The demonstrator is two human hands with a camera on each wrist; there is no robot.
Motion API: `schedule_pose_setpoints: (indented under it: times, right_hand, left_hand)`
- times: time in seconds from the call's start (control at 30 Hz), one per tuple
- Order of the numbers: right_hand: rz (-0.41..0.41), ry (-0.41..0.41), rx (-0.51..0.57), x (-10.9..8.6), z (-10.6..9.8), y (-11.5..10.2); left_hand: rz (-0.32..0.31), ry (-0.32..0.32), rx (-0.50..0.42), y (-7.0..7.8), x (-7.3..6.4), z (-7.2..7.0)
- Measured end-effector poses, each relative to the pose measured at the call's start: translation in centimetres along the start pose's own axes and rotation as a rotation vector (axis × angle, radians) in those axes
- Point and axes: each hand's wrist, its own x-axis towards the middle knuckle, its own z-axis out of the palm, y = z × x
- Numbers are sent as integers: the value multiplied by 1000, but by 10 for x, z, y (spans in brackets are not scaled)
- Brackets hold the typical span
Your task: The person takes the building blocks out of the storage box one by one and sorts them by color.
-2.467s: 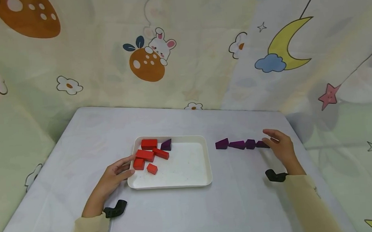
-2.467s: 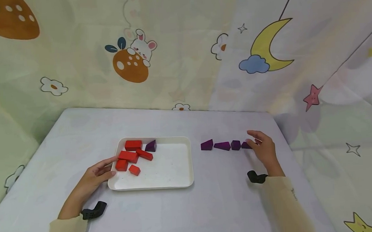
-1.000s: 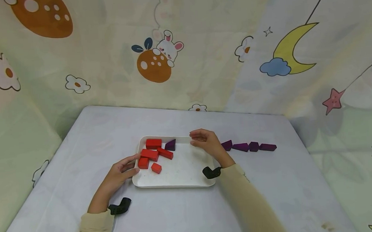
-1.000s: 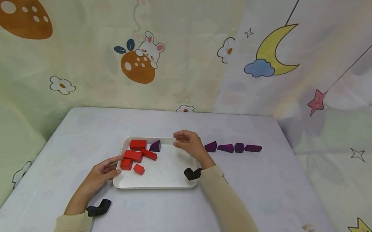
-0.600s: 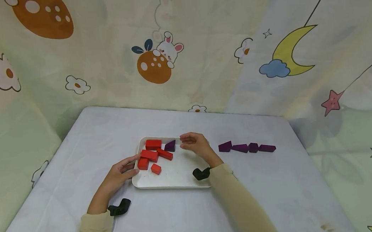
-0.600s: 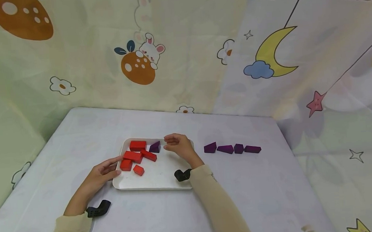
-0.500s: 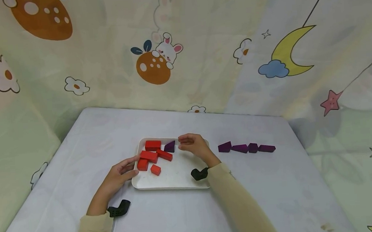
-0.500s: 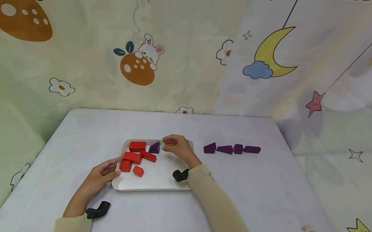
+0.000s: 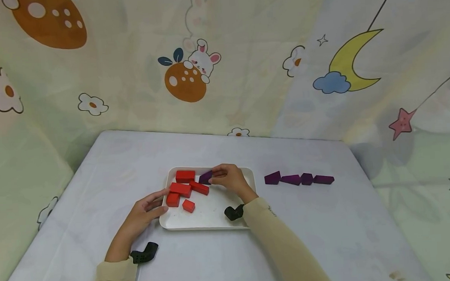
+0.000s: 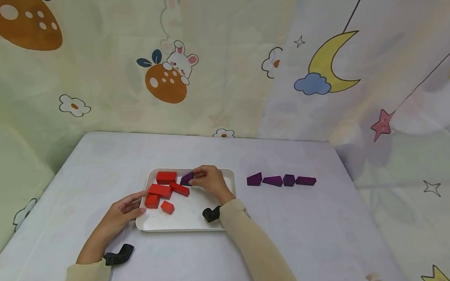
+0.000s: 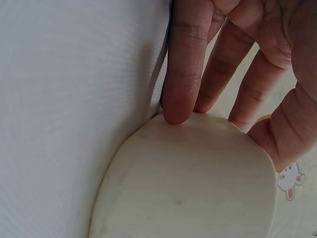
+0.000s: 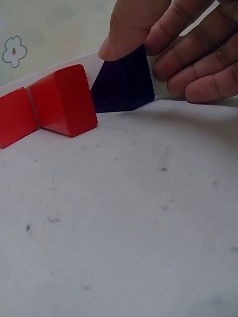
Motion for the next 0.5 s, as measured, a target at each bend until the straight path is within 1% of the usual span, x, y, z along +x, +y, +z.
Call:
schedule_pose_setpoints:
  times: [0.17,0.33,0.4,0.5]
  right_hand:
    - [-9,24,-26,0,0,2]
    - [-38,35,0,-1,-5,3]
    - [-45,33,52,-2,-9,3]
    - [-46,13,183,-5,-19,2]
  left_hand:
    - [5,-1,-1,1,0,1]
    - [11,0,3,1,0,1]
    - [18,-2,3,1,0,1]
    - [24,-5,3,0,-1,0]
